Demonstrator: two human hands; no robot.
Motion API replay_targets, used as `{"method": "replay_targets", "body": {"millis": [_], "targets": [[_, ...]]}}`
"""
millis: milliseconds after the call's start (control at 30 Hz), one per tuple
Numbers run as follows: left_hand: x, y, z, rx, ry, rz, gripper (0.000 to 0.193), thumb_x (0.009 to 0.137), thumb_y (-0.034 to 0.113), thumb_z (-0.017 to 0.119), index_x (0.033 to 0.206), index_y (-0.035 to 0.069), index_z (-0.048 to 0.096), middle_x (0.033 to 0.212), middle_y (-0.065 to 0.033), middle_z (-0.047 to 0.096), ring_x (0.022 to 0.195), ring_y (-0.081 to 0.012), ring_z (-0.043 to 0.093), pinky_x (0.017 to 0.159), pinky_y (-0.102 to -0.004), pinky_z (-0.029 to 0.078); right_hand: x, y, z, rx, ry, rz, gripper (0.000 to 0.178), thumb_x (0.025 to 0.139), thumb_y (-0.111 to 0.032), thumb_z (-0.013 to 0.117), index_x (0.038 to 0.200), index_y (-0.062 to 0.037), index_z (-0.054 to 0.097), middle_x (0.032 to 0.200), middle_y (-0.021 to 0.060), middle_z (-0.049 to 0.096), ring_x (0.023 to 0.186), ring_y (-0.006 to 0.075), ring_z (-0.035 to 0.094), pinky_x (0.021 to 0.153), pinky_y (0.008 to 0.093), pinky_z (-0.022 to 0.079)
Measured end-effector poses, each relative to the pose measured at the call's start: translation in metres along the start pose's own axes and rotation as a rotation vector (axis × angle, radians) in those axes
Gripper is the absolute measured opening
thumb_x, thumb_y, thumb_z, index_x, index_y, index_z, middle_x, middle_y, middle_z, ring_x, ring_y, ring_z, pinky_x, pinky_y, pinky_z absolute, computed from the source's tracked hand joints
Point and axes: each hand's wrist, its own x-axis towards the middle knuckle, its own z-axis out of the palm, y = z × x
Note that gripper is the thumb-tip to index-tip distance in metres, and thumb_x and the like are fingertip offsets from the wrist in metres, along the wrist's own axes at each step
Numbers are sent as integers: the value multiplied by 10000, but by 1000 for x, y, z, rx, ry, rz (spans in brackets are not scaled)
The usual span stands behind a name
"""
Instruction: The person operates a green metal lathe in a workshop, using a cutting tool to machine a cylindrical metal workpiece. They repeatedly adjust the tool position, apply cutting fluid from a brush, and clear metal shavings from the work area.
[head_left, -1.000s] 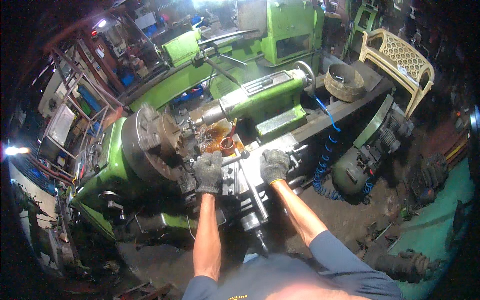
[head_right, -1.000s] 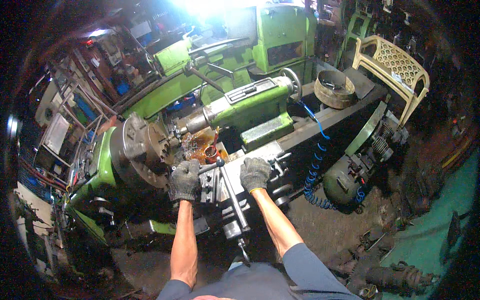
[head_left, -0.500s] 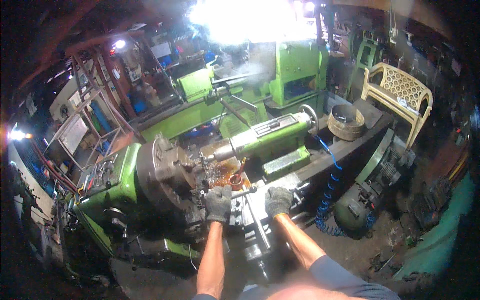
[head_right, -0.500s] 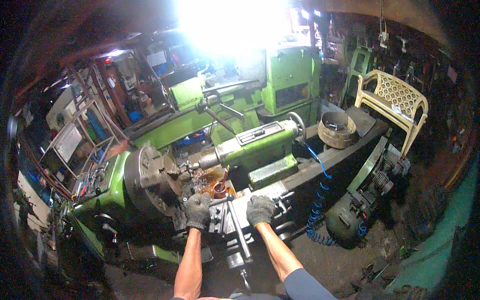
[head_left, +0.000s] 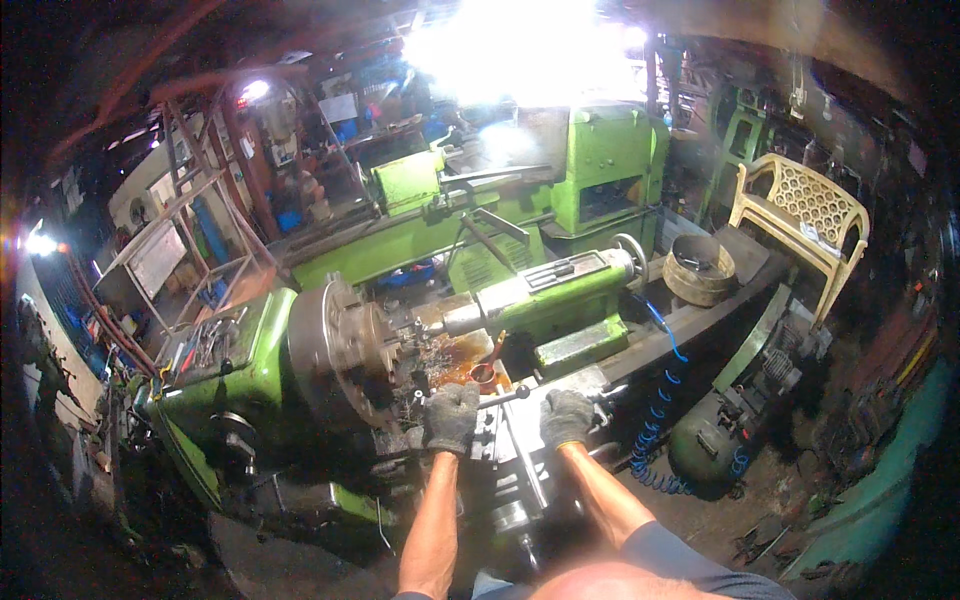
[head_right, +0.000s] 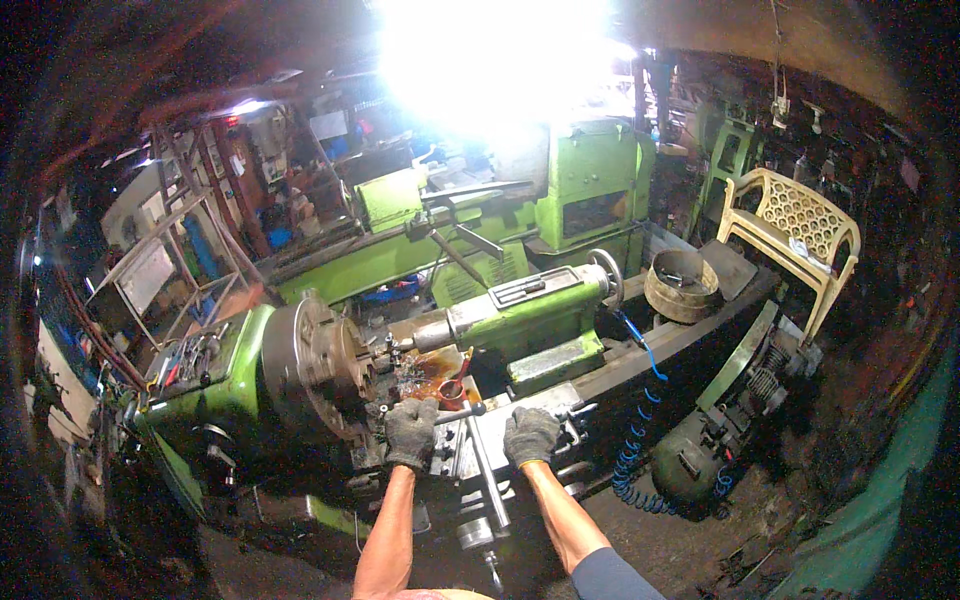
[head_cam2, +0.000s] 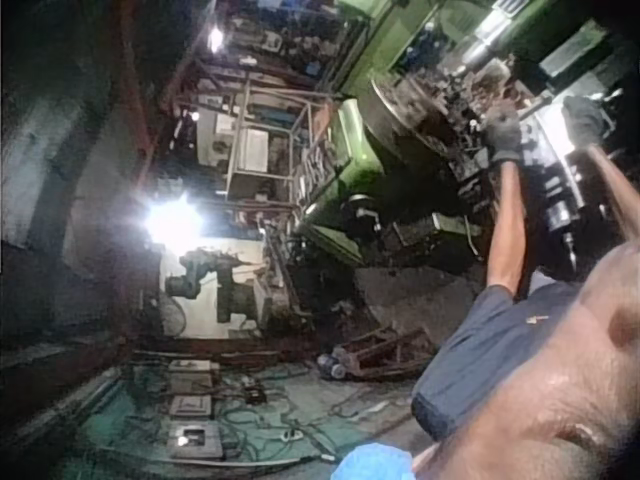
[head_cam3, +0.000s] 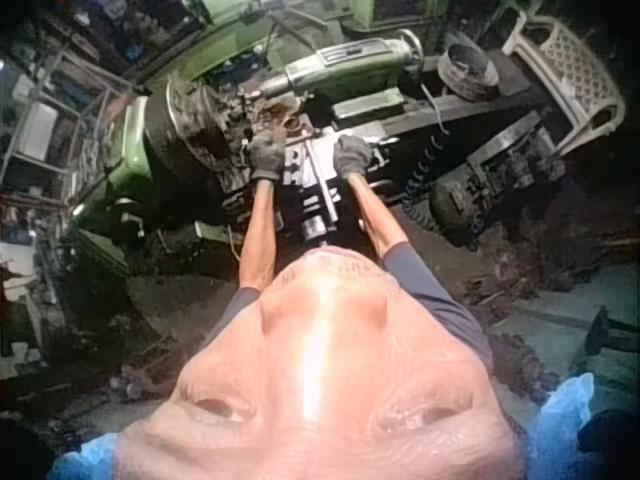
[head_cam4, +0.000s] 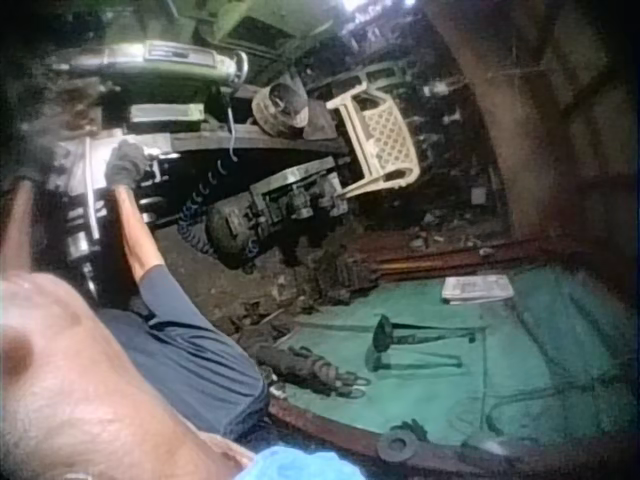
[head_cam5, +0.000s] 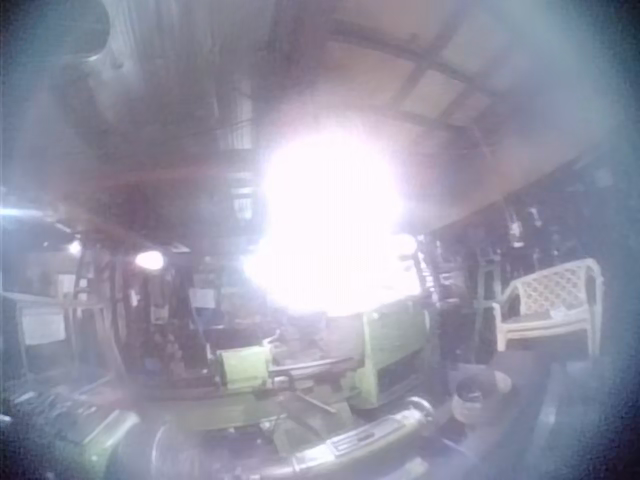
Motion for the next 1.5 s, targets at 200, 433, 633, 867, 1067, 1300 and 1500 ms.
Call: {"method": "replay_targets", "body": {"millis": [200, 433, 633, 867, 1067, 1300, 1500], "targets": [[2, -3, 1, -45, 43, 104, 350, 893, 276, 705, 665, 17, 648, 639, -178, 602, 563, -318, 594, 558, -447, 435, 1, -3, -1, -5, -12, 6, 226, 814, -361, 694, 820, -136, 677, 812, 125, 672, 838, 331, 667, 755, 484, 499], [0, -9, 1, -168, -35, 58, 300, 885, 303, 702, 750, 35, 714, 722, -170, 678, 665, -325, 667, 632, -437, 505, -2, -13, -8, -7, 30, 43, 195, 808, -321, 698, 816, -125, 699, 801, 142, 680, 819, 355, 666, 758, 492, 492], [4, 9, -36, -465, -336, -161, 242, 909, 267, 678, 929, 38, 753, 822, -115, 726, 766, -214, 694, 724, -364, 532, -2, -17, -7, 18, 58, 80, 182, 840, -318, 684, 851, -137, 696, 831, 143, 685, 842, 364, 670, 787, 488, 499], [8, -9, -31, -490, -383, 43, 220, 898, 240, 691, 950, 32, 741, 877, -132, 725, 848, -254, 702, 774, -364, 531, -6, 1, 22, -52, 207, 89, 185, 862, -325, 664, 906, -151, 707, 865, 165, 685, 842, 383, 646, 798, 507, 477], [3, -16, -36, -541, -316, 51, 169, 919, 218, 656, 891, 63, 718, 795, -87, 689, 785, -240, 670, 734, -368, 518, -3, -27, -5, -86, 66, 128, 232, 839, -323, 686, 957, -123, 696, 866, 178, 682, 865, 395, 647, 786, 507, 486], [3, -17, -36, -602, -329, 24, 181, 926, 215, 645, 938, 52, 723, 816, -107, 691, 794, -266, 676, 735, -385, 517, -2, -11, 16, -36, 110, 116, 287, 834, -325, 684, 972, -74, 686, 901, 210, 674, 887, 420, 641, 813, 520, 491], [2, -20, -34, -607, -333, 36, 172, 922, 195, 641, 947, 45, 722, 853, -118, 707, 830, -289, 680, 761, -393, 524, 2, 4, 30, -158, 23, 87, 311, 848, -354, 671, 927, -53, 673, 898, 228, 667, 891, 433, 637, 809, 522, 492]]}}
